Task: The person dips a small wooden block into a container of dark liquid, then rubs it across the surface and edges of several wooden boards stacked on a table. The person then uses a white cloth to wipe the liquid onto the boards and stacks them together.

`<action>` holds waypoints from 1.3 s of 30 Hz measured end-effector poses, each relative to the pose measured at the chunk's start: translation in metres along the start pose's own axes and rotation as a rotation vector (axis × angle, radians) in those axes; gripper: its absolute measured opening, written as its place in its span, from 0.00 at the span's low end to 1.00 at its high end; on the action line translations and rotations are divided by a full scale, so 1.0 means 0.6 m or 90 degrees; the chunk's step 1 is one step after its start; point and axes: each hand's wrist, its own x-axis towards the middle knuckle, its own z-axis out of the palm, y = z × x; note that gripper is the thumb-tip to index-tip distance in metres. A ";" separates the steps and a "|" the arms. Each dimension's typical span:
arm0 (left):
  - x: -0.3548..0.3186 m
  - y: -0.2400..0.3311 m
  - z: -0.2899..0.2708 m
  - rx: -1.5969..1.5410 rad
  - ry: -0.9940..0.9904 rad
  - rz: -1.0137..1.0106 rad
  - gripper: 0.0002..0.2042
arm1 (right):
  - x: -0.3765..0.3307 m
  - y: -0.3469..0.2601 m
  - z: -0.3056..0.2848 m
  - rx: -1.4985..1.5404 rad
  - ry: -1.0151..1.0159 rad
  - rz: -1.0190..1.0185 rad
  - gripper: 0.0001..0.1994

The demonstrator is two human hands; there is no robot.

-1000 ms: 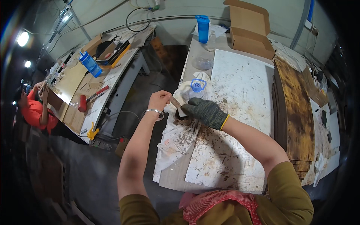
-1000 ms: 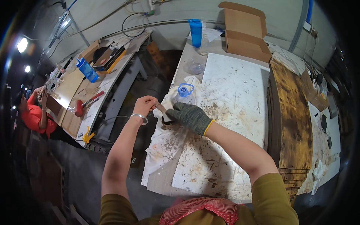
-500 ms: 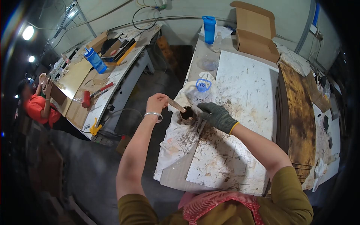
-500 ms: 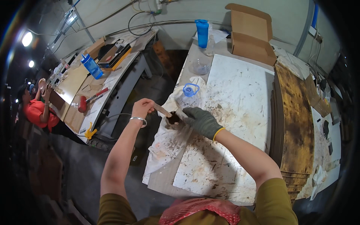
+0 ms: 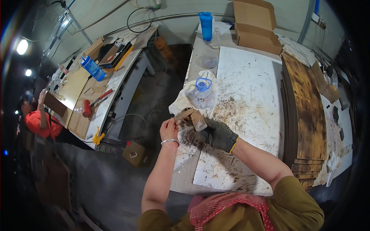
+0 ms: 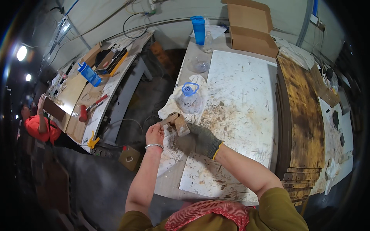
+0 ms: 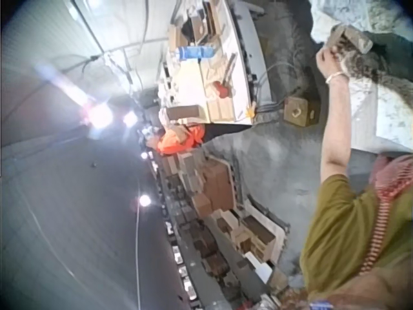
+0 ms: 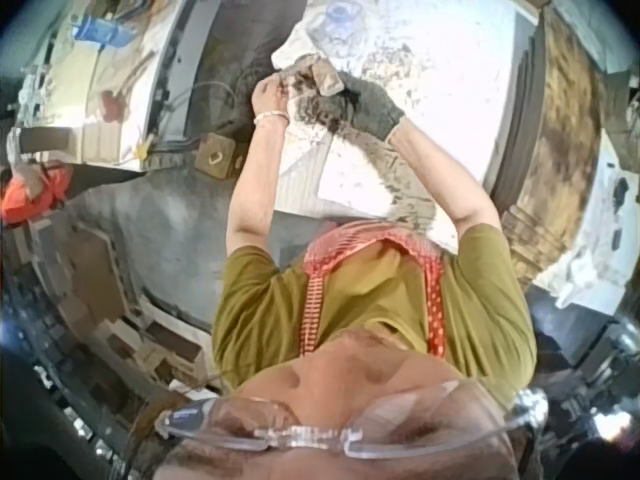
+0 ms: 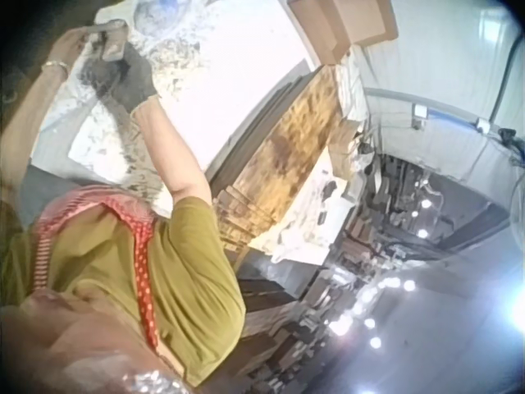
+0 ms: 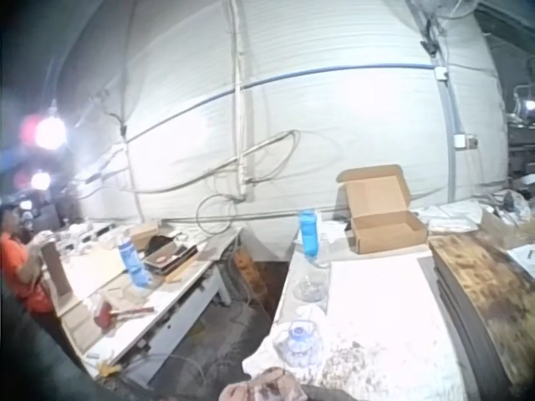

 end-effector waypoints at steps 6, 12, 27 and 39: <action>-0.052 -0.026 0.014 -0.046 -0.025 -0.021 0.03 | 0.001 0.003 -0.015 0.037 -0.052 -0.011 0.19; -0.048 -0.014 0.019 -0.065 0.028 0.034 0.04 | -0.005 0.012 -0.022 -0.029 0.023 -0.032 0.19; -0.037 -0.021 0.014 -0.003 0.030 0.204 0.03 | -0.004 0.017 -0.017 -0.021 -0.022 -0.008 0.18; -0.081 0.054 0.074 0.579 -0.092 0.706 0.03 | 0.026 -0.052 0.068 -1.208 0.191 -0.472 0.25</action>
